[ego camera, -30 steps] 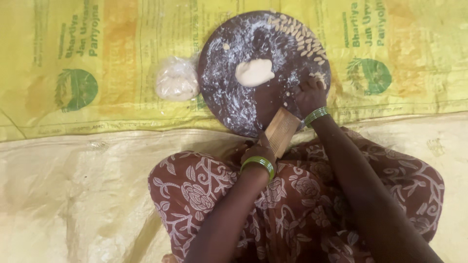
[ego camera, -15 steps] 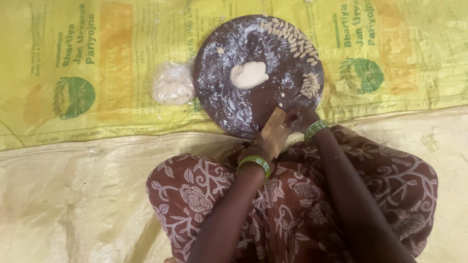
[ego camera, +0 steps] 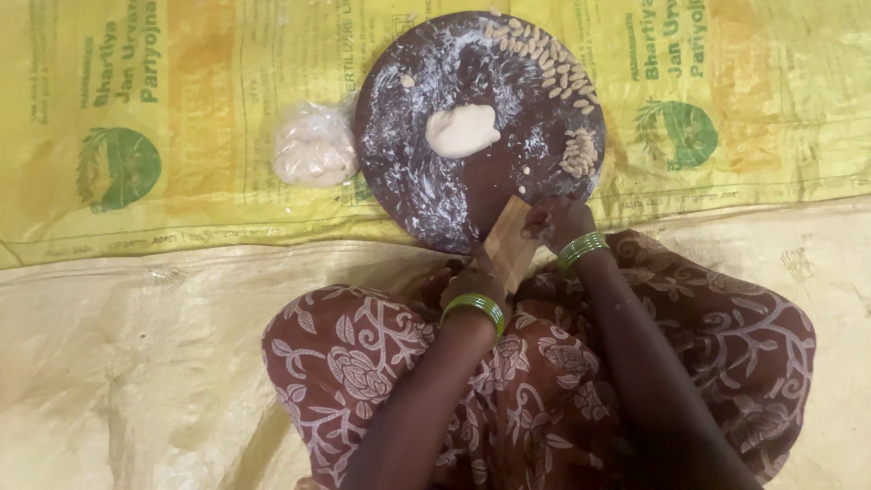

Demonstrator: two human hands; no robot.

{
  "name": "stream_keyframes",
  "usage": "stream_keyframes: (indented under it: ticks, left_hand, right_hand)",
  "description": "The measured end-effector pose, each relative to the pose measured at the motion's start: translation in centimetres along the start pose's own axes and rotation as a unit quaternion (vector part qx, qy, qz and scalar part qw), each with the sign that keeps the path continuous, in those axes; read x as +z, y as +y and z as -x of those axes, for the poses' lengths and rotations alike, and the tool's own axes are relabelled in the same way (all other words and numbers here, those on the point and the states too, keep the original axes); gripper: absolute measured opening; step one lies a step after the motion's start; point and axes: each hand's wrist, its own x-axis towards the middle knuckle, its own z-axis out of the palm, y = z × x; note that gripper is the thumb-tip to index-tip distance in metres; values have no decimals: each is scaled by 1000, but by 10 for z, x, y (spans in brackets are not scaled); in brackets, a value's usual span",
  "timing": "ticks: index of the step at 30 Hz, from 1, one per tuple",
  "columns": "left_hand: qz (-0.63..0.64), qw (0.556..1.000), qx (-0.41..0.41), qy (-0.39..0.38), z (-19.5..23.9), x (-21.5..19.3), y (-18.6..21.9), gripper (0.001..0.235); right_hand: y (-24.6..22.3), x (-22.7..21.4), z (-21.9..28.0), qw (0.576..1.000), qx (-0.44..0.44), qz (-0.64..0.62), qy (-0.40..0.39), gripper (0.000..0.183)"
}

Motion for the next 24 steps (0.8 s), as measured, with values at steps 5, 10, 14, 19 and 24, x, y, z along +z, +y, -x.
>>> stream_keyframes:
  ticks: [5,10,14,19,24]
  left_hand:
    - [-9,1000,0,-8,10,0,0,106]
    - [-34,997,34,52,15,1,0,101]
    - [-24,1000,3,-13,12,-5,4,104]
    - [-25,1000,13,-9,14,-7,4,103]
    - [-23,1000,8,-14,12,-9,4,104]
  right_hand:
    - [-5,-4,-1,999,-18,28,31,22]
    - [5,-1,-9,999,26,7,20,19]
    - [14,4,-15,999,26,23,35,16]
    - [17,3,-18,998,19,10,55,28]
    - [10,-3,-12,995,65,-41,66,19]
